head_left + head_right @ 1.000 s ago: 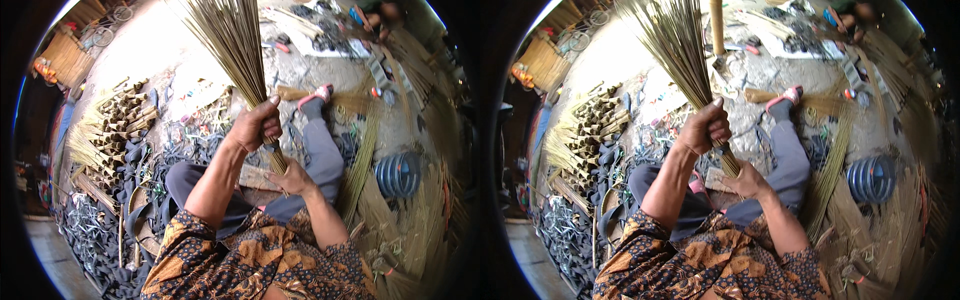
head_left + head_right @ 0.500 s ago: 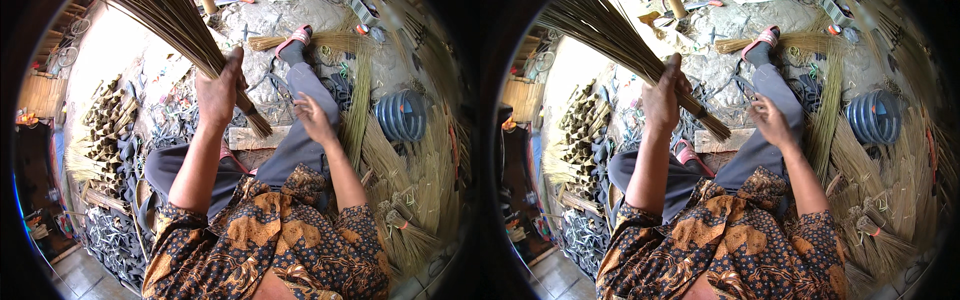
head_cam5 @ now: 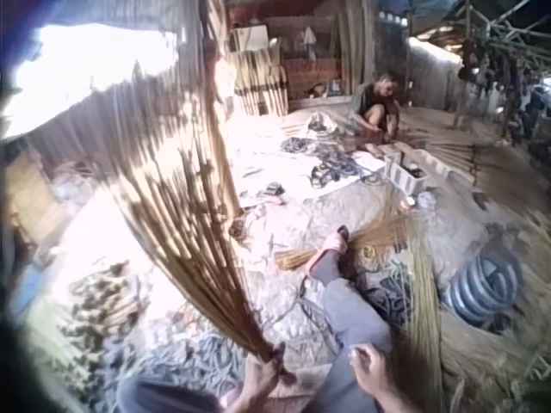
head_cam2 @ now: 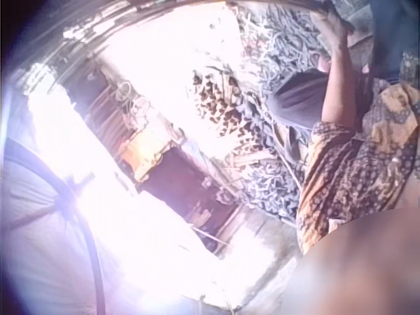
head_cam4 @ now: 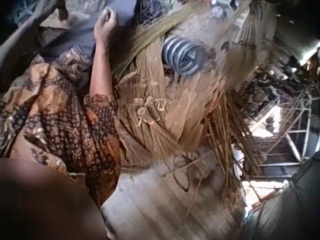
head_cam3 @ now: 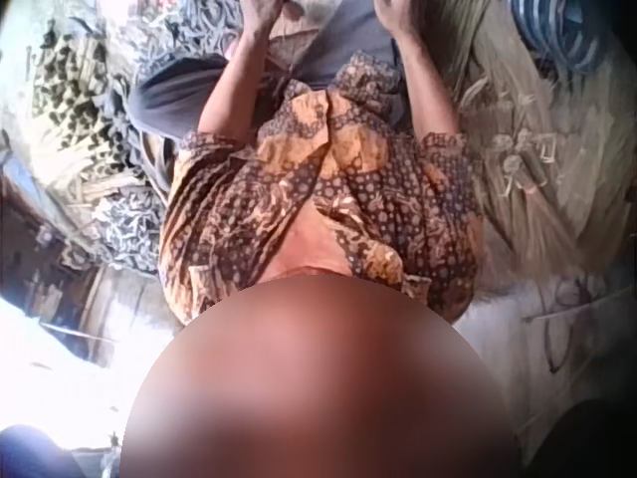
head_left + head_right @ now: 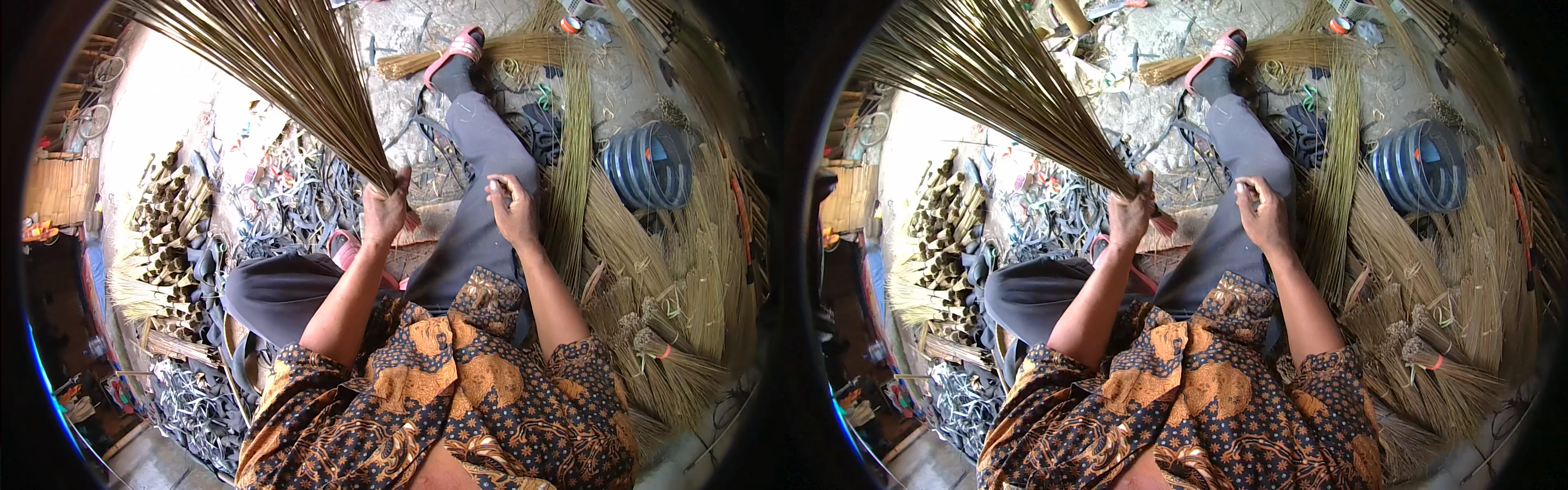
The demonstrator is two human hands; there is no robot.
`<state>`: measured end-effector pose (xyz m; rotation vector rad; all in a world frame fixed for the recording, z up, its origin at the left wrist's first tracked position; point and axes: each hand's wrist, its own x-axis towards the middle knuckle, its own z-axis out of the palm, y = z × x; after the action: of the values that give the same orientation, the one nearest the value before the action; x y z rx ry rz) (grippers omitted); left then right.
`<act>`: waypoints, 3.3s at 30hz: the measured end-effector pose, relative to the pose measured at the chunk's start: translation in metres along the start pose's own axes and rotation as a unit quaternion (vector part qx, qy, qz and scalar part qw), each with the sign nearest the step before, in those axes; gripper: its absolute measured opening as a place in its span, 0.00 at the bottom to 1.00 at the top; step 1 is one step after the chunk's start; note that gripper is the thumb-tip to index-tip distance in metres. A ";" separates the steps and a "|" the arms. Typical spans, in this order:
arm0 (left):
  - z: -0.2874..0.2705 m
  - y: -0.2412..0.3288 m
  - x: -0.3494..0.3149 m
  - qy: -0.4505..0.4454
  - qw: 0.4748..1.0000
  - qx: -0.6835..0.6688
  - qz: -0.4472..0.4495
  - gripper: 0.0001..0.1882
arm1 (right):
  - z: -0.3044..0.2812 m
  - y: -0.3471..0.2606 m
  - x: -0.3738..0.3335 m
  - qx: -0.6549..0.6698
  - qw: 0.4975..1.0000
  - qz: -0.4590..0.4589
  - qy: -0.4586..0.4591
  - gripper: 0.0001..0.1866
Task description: The person gathers bundles of dried broom sticks, aligns them, and ties them with rubber bands. The person repeatedly picks up sticks, aligns them, and secures them with a rubber band before placing the finished bundle aside.
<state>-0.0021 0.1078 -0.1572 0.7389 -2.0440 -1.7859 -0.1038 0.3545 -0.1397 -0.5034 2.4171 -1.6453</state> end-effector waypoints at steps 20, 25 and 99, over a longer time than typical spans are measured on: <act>-0.049 0.114 0.006 -0.016 0.981 -0.194 0.001 0.30 | 0.087 -0.096 -0.006 -0.013 0.961 -0.003 -0.278 0.20; -0.025 0.097 -0.028 0.005 0.961 -0.268 -0.071 0.14 | 0.085 -0.110 -0.003 0.041 0.920 -0.092 -0.378 0.30; -0.037 -0.012 0.325 -0.323 0.885 0.259 -0.212 0.34 | -0.267 -0.023 -0.350 -0.392 0.648 0.131 0.640 0.11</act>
<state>-0.2438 -0.1105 -0.1926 0.8597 -3.0879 -1.8935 0.1371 0.7078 -0.0345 1.4545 3.7701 -0.6285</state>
